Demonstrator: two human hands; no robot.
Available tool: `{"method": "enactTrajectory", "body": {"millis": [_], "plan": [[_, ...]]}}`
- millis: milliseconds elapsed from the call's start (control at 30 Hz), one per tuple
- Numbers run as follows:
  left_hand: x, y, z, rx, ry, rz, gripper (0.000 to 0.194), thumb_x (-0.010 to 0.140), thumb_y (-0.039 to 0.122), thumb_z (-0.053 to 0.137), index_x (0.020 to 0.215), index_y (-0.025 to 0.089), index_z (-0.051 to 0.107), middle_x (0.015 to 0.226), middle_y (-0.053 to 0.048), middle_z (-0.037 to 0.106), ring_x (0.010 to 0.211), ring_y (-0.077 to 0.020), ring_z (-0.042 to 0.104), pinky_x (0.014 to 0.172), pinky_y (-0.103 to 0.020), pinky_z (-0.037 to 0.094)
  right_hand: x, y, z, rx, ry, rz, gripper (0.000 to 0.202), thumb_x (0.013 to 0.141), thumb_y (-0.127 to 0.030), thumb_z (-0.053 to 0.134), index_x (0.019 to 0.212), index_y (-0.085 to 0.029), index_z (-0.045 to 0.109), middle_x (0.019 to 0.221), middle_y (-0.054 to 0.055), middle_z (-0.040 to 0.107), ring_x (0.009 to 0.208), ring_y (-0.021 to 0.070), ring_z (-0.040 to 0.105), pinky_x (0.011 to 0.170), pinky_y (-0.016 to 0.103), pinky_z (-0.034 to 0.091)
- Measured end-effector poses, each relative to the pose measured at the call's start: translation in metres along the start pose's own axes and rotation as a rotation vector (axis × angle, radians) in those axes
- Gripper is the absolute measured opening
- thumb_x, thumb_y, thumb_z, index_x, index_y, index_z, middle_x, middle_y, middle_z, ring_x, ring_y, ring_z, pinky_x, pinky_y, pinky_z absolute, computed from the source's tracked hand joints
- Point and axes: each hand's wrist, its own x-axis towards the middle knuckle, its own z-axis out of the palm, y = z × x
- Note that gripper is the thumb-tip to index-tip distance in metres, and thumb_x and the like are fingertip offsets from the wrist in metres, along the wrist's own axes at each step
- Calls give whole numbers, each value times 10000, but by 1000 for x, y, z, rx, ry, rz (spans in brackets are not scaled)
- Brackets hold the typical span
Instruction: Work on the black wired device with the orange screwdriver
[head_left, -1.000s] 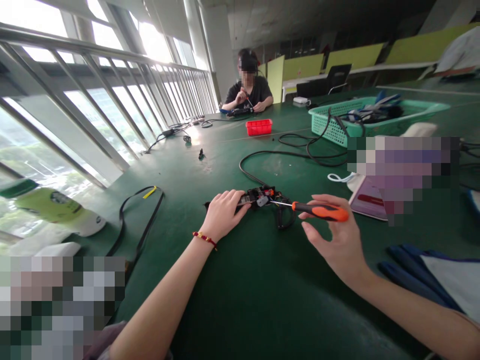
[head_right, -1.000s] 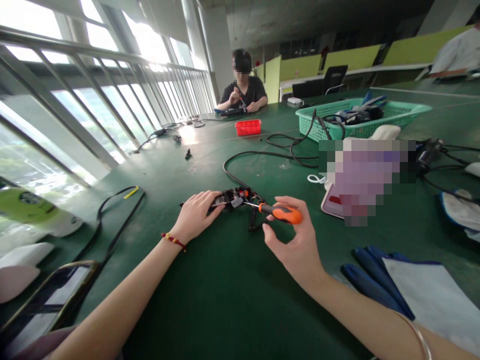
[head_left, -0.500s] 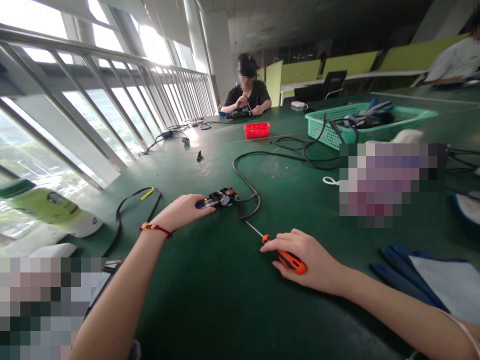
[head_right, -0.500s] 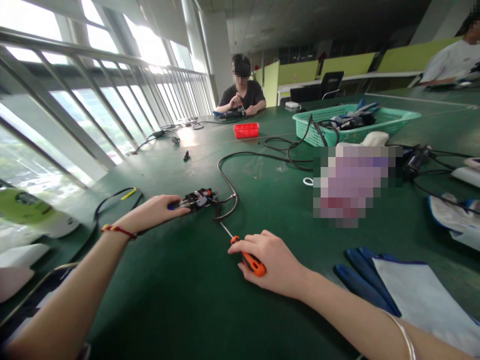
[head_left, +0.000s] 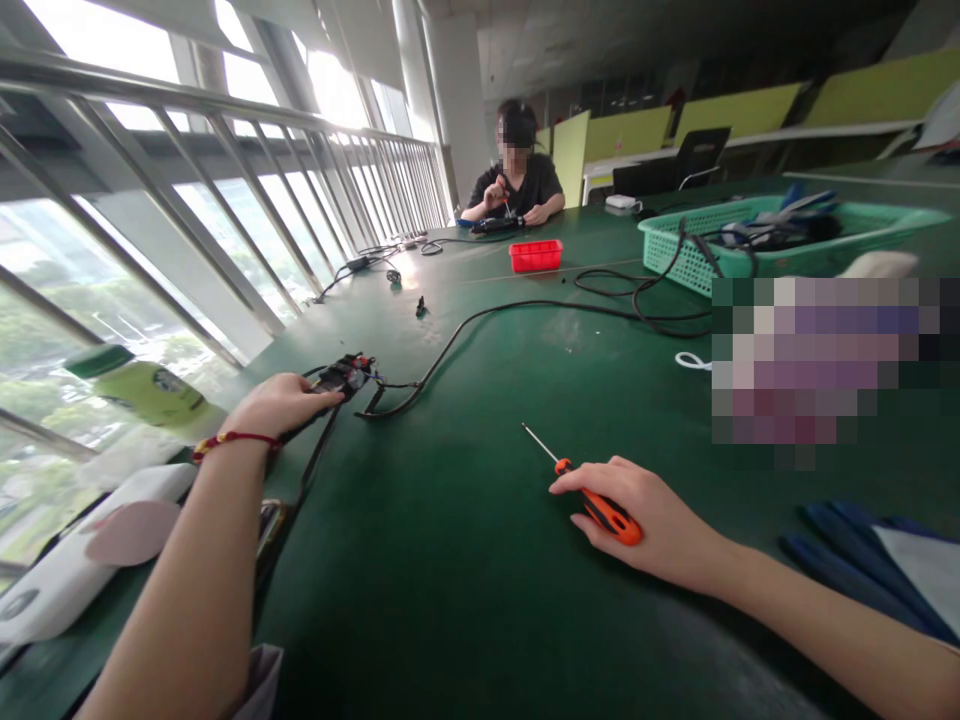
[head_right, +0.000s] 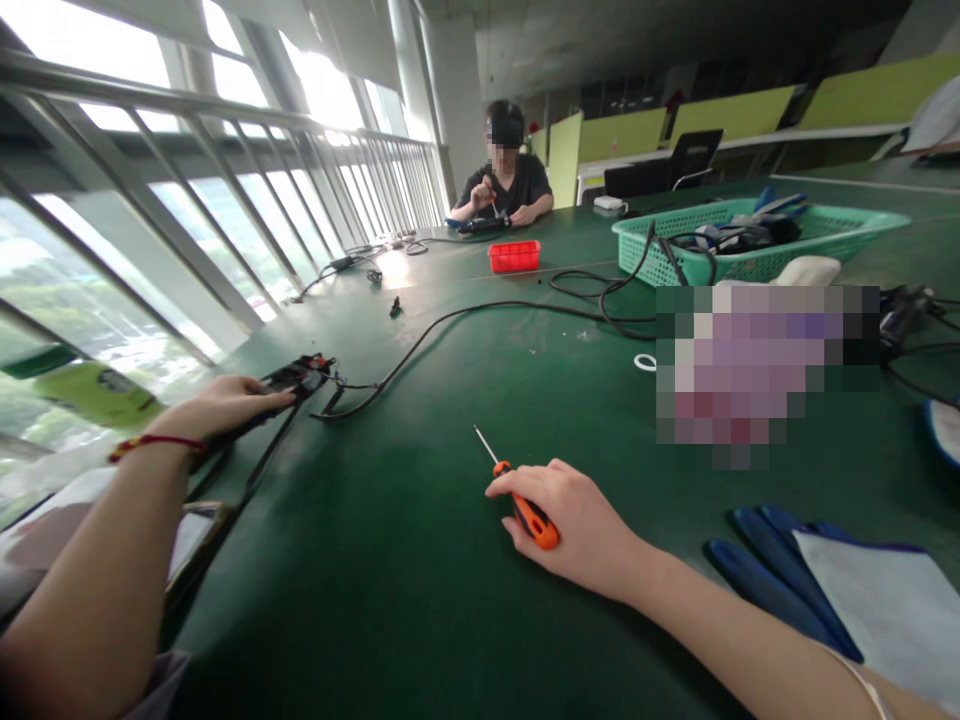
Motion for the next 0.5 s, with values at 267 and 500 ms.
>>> {"method": "enactTrajectory", "body": {"millis": [267,500], "plan": [[-21,22,10,59,248,-159,461,705,445,528,1011,104,485,1107,-228,557,1007,-370,561,717,-394,456,0,1,0,-4,-17,5,258,788,-172,525,1031,-235,581,973,15,692,805,174,644,790,373,464],[-19,23,15,37,304,-137,424,687,385,565,1010,122,485,1118,-220,542,1009,-400,549,730,-453,456,0,1,1,-1,12,-15,257,783,-172,532,1026,-236,588,951,18,701,777,171,646,773,362,470]]}}
